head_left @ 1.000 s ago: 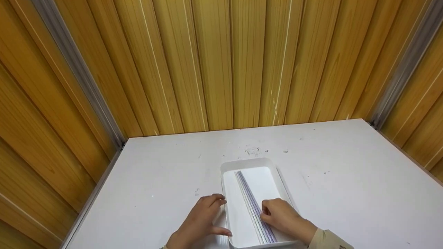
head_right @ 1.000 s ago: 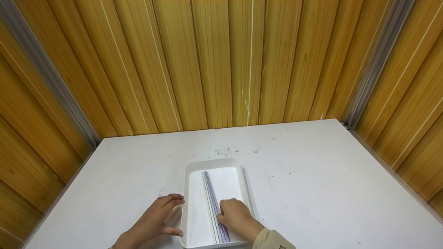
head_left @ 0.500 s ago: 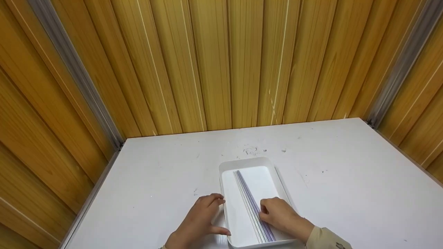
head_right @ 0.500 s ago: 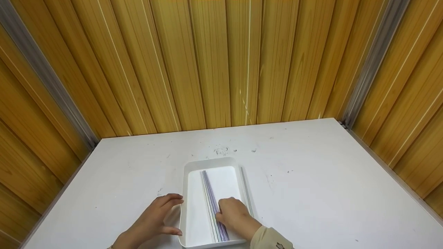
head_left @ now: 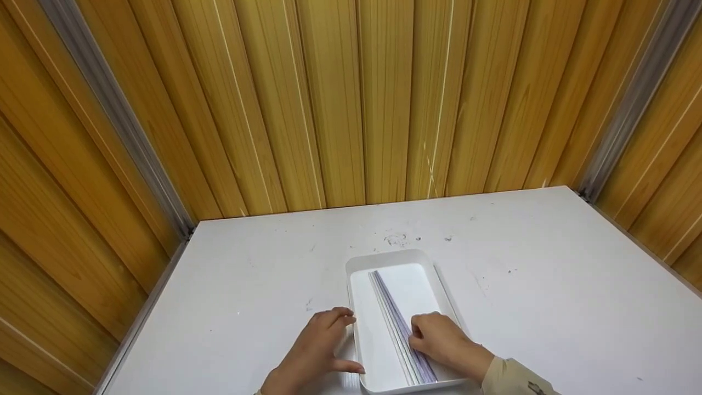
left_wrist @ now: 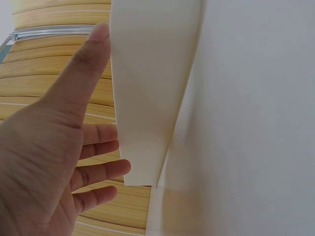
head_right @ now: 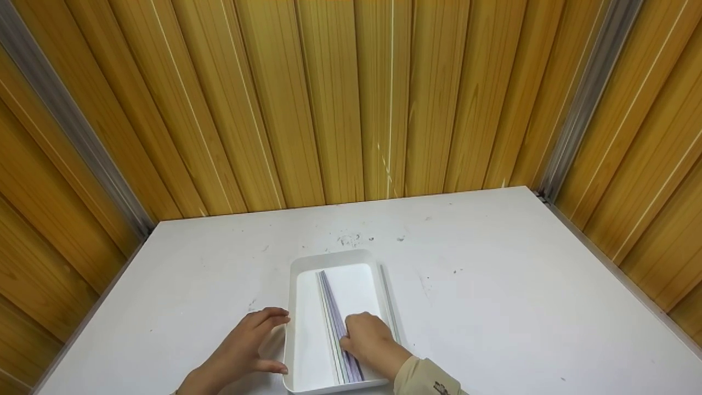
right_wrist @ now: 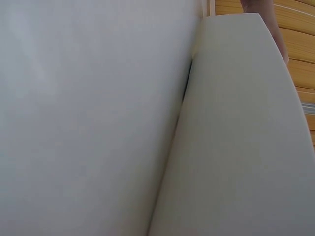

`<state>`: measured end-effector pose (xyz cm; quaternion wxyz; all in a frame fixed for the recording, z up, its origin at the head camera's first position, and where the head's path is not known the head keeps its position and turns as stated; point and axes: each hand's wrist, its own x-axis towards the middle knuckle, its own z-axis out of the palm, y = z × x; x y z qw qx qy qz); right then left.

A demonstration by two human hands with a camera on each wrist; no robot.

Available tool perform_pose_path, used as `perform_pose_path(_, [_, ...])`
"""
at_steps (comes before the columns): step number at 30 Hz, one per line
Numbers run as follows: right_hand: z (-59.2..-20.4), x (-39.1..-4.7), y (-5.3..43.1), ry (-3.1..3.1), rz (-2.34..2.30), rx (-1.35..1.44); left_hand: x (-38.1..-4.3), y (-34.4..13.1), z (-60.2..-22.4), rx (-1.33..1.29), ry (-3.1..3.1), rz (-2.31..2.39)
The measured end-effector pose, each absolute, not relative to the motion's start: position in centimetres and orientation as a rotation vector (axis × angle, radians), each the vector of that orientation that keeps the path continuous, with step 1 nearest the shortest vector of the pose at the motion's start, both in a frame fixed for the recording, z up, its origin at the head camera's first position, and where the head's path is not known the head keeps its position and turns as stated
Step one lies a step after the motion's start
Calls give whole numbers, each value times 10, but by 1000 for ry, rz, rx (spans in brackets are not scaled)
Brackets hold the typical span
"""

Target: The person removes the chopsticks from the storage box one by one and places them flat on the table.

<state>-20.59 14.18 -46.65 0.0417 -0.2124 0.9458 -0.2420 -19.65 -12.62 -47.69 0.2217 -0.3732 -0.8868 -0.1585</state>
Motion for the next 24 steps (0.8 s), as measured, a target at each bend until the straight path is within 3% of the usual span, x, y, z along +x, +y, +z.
perform_pose_path(24, [-466, -207, 135, 2895, -713, -543, -196, -126, -476, -1022, -2476, -408])
